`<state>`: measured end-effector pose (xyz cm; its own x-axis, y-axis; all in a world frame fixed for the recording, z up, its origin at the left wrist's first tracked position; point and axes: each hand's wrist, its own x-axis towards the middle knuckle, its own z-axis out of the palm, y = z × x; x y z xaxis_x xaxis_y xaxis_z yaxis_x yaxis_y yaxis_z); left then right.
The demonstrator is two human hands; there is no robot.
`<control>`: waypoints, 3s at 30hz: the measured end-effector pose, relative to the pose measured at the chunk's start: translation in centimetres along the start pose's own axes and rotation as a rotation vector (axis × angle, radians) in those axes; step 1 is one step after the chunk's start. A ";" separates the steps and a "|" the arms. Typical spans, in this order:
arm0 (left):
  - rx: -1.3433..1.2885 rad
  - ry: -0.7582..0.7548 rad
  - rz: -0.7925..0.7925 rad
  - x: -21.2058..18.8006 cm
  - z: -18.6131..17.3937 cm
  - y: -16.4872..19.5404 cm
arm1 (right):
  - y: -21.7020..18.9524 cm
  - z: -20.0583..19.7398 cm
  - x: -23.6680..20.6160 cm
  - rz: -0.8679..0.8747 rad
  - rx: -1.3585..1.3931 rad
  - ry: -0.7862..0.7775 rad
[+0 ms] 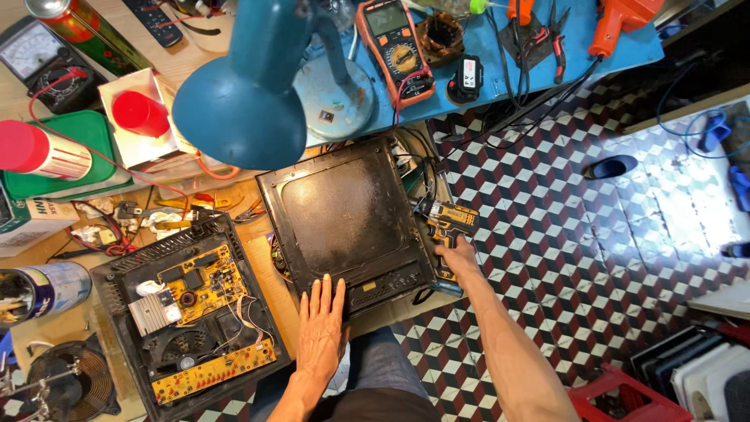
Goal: The person searches through a container of screws, selects a screw, and uses a power drill to fasten it into the internal circuit board of a disassembled induction cooktop. They then place the cooktop's glass top back onto the chassis and flip the unit over to continue securing the casing with the drill.
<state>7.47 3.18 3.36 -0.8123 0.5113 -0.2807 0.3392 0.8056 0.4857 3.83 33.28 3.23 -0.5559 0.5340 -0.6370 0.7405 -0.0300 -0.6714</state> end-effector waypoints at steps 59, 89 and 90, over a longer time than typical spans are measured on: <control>-0.228 0.215 -0.198 -5.0 -9.3 -35.1 | -5.6 34.5 -29.9 -0.343 -0.586 -0.384; -0.225 0.352 -0.053 -5.4 -8.8 -36.4 | -11.5 37.0 -28.9 -0.195 -0.953 -0.479; -0.227 0.327 -0.057 -5.4 -8.8 -36.4 | -12.0 37.3 -28.9 -0.217 -0.971 -0.482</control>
<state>-4.73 -31.55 -5.53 -0.9474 0.3158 -0.0522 0.2054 0.7247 0.6577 -3.11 -13.32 15.51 -0.6424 0.0564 -0.7643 0.4740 0.8129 -0.3384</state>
